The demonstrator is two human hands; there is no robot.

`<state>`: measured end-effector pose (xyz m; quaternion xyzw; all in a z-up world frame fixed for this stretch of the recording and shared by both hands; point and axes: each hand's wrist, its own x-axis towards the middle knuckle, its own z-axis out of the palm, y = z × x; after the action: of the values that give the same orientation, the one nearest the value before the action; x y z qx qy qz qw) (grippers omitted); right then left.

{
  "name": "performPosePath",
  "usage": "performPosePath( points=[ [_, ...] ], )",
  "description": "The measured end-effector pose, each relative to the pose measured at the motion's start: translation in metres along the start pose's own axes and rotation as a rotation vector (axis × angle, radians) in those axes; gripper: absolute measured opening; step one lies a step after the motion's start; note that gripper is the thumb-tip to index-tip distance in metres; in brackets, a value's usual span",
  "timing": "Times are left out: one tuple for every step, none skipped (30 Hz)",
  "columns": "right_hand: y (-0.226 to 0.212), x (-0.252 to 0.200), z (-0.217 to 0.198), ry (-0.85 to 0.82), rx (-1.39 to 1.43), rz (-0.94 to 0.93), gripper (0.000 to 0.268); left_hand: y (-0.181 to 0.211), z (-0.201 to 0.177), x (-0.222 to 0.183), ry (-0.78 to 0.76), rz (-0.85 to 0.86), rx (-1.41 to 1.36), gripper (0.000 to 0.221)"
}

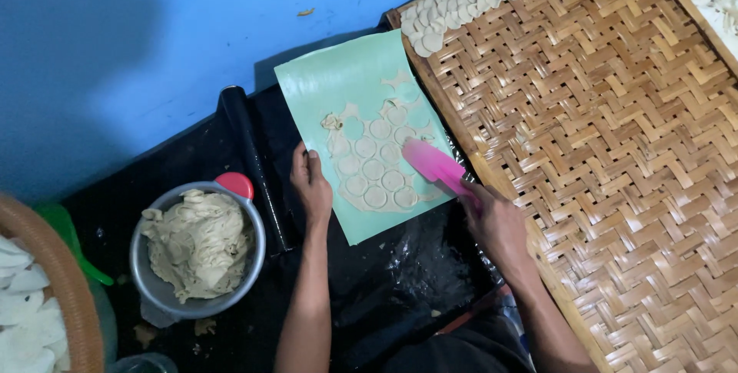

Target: Rolling dough, stamping out circles with a cutter, and arranging them on a tray for drying.

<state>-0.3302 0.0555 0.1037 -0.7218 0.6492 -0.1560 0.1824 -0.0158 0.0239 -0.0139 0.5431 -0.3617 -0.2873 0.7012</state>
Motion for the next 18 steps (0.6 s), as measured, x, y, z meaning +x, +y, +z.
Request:
performPosePath(
  points=[
    [-0.004, 0.002, -0.001, -0.003, 0.002, 0.000, 0.034, 0.000, 0.000, 0.000, 0.001, -0.001, 0.003, 0.030],
    [-0.007, 0.004, -0.002, 0.008, -0.010, -0.002, 0.034, 0.000, -0.001, 0.000, 0.006, -0.004, 0.016, 0.030],
    [-0.010, 0.005, -0.004, 0.020, -0.023, -0.003, 0.034, 0.000, -0.001, -0.001, 0.010, -0.009, 0.028, 0.030],
    [-0.011, 0.005, -0.003, 0.016, -0.022, -0.002, 0.034, 0.001, -0.001, -0.002, 0.011, -0.011, 0.031, 0.030],
    [-0.011, 0.006, -0.003, 0.018, -0.019, -0.006, 0.035, 0.003, 0.000, -0.001, 0.008, -0.007, 0.036, 0.030],
    [-0.012, 0.006, -0.002, 0.021, -0.015, -0.010, 0.035, 0.005, 0.000, 0.000, 0.005, -0.003, 0.041, 0.030],
    [-0.013, 0.007, -0.003, 0.019, -0.015, -0.012, 0.035, 0.005, -0.001, 0.000, 0.007, -0.004, 0.042, 0.030],
    [-0.013, 0.008, -0.003, 0.005, -0.010, -0.011, 0.034, 0.005, -0.001, 0.000, 0.003, 0.011, 0.057, 0.030],
    [-0.013, 0.009, -0.004, -0.006, -0.008, -0.008, 0.033, 0.005, 0.000, -0.001, -0.003, 0.025, 0.070, 0.029],
    [-0.010, 0.010, 0.000, -0.006, -0.010, -0.007, 0.033, 0.005, 0.000, 0.000, -0.004, 0.024, 0.068, 0.029],
    [-0.007, 0.011, 0.004, 0.016, 0.021, -0.042, 0.032, 0.004, 0.001, -0.001, -0.005, 0.003, 0.026, 0.030],
    [-0.005, 0.012, 0.008, 0.039, 0.052, -0.078, 0.030, 0.004, 0.002, -0.002, -0.006, -0.018, -0.017, 0.031],
    [-0.003, 0.014, 0.010, 0.039, 0.052, -0.078, 0.030, 0.007, 0.002, -0.002, -0.006, -0.018, -0.016, 0.031],
    [-0.001, 0.016, 0.011, 0.002, 0.077, -0.064, 0.031, 0.010, 0.003, -0.001, -0.008, -0.018, 0.007, 0.031],
    [-0.001, 0.019, 0.012, -0.034, 0.103, -0.054, 0.031, 0.013, 0.002, -0.001, -0.006, -0.016, 0.030, 0.032],
    [0.003, 0.021, 0.015, -0.035, 0.104, -0.057, 0.031, 0.011, 0.001, -0.001, -0.004, -0.015, 0.031, 0.032],
    [0.006, 0.023, 0.018, -0.034, 0.141, -0.067, 0.032, 0.008, 0.001, -0.001, 0.000, -0.019, 0.042, 0.032],
    [0.010, 0.025, 0.020, -0.033, 0.178, -0.078, 0.033, 0.006, 0.001, -0.001, 0.004, -0.023, 0.052, 0.032]
  ],
)
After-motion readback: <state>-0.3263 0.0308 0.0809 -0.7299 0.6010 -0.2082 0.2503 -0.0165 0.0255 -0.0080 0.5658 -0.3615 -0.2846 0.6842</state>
